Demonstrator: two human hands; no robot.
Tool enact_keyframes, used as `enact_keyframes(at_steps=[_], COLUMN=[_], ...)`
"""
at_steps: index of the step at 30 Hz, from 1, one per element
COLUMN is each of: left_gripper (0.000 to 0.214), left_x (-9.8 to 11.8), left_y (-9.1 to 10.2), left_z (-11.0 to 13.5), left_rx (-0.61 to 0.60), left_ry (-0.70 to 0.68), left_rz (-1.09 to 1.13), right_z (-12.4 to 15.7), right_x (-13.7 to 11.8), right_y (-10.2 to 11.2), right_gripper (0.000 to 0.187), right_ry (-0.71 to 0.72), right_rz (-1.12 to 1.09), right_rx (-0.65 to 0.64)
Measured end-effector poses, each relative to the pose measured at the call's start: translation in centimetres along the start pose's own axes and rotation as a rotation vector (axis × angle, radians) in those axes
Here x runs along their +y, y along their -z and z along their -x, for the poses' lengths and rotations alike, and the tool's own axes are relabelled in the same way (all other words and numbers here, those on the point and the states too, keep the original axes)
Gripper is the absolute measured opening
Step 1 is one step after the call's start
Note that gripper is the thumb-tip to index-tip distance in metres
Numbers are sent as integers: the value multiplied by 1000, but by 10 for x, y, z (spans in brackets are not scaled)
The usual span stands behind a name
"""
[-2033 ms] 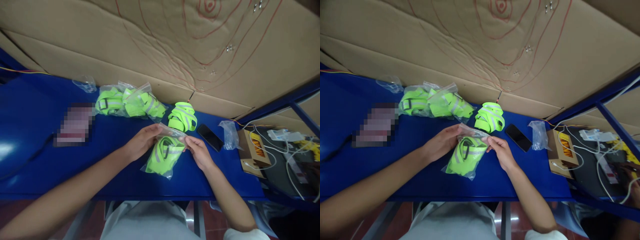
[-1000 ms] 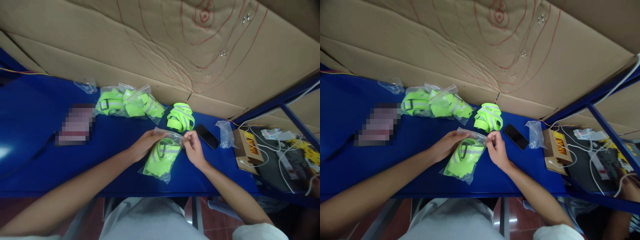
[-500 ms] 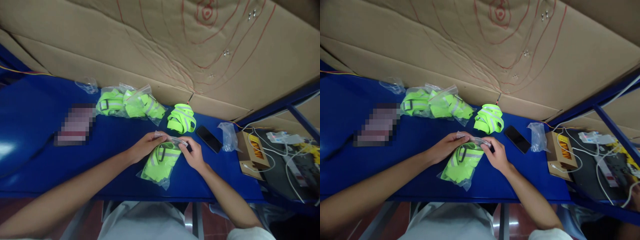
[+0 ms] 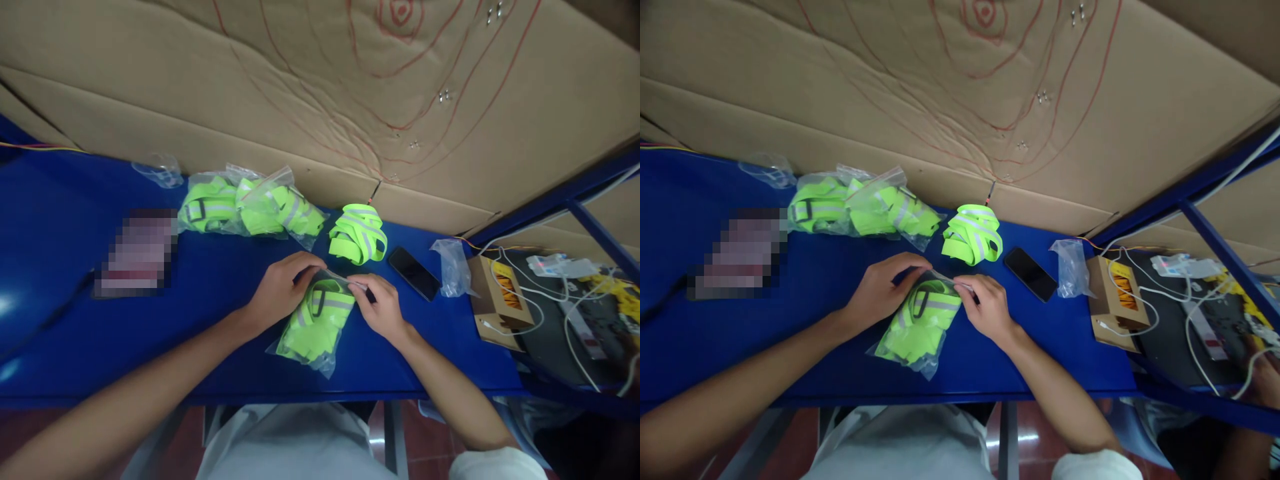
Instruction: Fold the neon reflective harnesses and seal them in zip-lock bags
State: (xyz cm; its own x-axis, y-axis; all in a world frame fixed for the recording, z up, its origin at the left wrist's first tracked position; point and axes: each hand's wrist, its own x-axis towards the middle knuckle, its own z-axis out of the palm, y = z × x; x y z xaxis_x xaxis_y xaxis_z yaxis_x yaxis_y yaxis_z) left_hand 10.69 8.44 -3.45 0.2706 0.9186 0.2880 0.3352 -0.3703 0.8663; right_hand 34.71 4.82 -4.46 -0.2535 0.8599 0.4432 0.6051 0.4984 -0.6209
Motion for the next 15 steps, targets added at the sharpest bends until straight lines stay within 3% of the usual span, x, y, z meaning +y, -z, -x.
enact_keyframes(at_steps=[7, 15], left_gripper=[23, 16], left_x=[-7, -4], left_y=[3, 6], left_z=[1, 3], left_rx=[-11, 0], left_ry=[-344, -505], left_rz=[-439, -644], right_z=[0, 2], right_x=[1, 3], right_y=[1, 3], right_gripper=[16, 17], right_ry=[37, 137], right_rz=[43, 95], right_rx=[-3, -40])
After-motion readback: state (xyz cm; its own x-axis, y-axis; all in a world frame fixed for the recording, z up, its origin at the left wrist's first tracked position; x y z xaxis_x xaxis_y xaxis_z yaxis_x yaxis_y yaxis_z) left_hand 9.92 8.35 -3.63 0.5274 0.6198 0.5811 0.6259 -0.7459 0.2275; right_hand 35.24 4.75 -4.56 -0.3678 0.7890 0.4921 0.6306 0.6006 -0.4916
